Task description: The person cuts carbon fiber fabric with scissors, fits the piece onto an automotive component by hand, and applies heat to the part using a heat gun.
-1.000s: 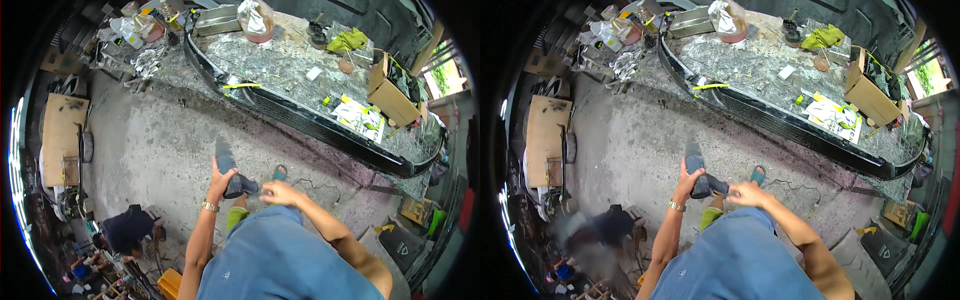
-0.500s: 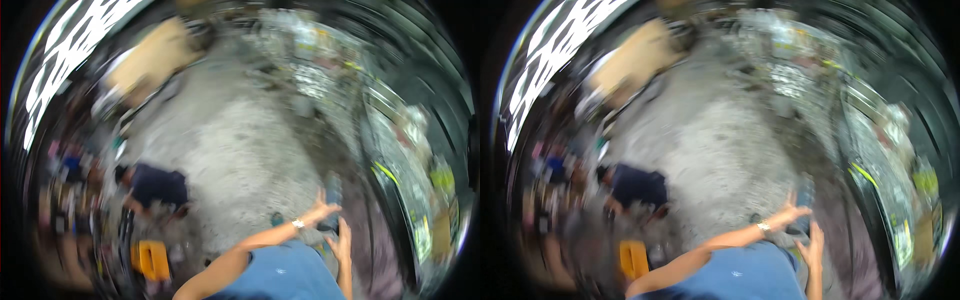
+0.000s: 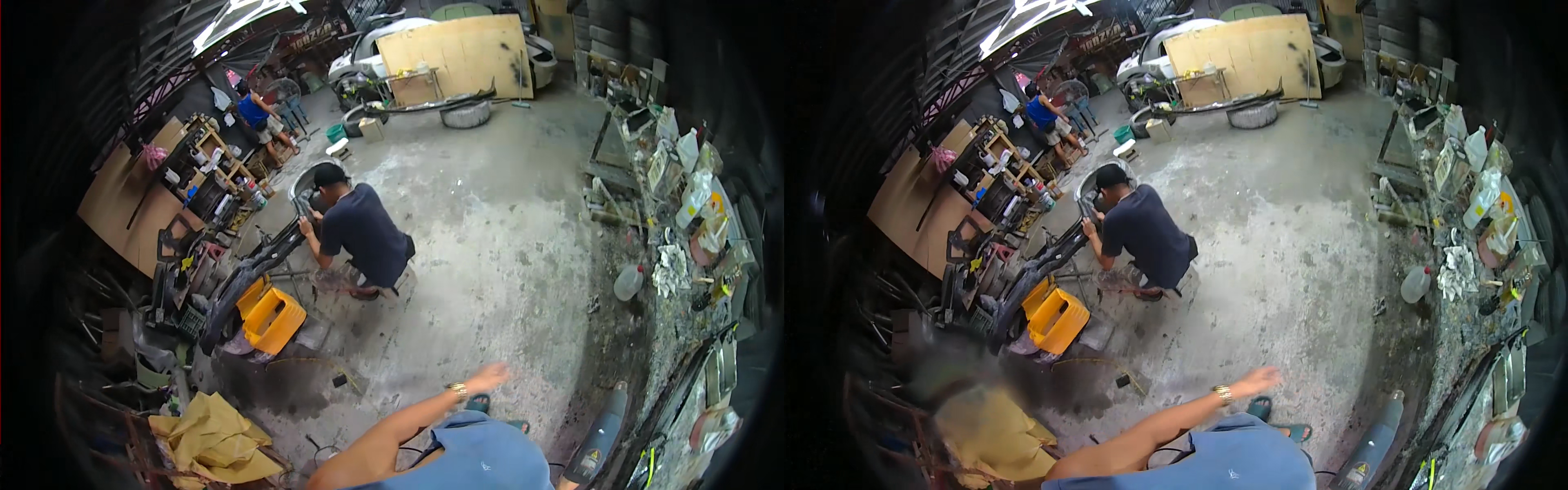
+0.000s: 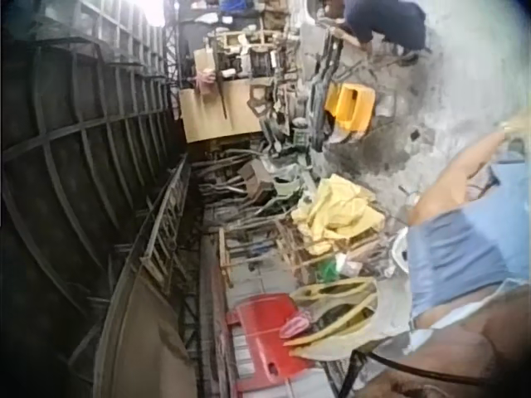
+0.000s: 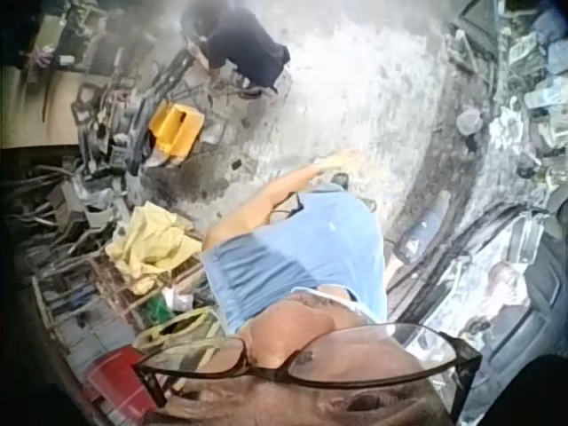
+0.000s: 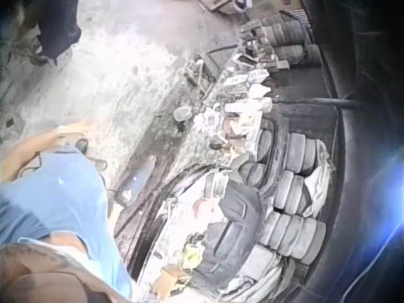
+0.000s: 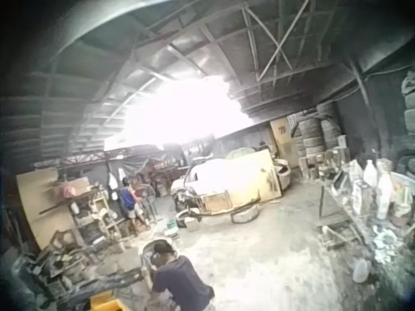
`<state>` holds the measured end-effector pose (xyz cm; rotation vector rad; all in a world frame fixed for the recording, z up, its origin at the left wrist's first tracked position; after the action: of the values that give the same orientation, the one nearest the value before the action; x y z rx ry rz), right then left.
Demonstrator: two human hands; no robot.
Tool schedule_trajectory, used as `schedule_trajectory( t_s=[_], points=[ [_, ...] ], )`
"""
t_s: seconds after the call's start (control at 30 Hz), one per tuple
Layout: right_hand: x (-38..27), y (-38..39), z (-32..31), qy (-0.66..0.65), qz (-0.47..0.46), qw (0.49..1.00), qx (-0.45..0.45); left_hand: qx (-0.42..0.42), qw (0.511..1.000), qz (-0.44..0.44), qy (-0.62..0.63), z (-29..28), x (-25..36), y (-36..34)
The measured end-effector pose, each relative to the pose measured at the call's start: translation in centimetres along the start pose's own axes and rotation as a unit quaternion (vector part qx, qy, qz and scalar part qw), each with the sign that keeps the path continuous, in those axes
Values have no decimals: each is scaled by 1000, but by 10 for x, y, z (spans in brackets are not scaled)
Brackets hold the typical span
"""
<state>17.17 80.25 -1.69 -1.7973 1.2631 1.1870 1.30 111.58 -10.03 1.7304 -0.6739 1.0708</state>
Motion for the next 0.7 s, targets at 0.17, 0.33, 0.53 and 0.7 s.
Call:
schedule_trajectory(
  t_s=[0.17,0.33,0.53,0.7],
  points=[
    [21,-11,-26,51,33,997,38,233,912,-216,261,-108,-207,57],
    [-52,-36,-46,59,-5,998,25,-116,890,-144,-418,-118,-212,16],
    [0,-1,-50,127,-23,973,191,-115,950,-281,-72,-67,-112,-151],
    [7,7,-2,128,229,949,174,-234,929,-255,-130,-27,-35,-273]
  ],
)
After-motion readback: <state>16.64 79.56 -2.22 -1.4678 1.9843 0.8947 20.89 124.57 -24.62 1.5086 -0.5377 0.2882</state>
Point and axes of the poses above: each hand's wrist, its own y-axis away from the middle knuckle, its own z-axis out of the palm, x = y × z, the point moved 1 cm from there along -y, towards the middle knuckle, and after that the axes turned 4 degrees about -x, right-handed, at the moved point
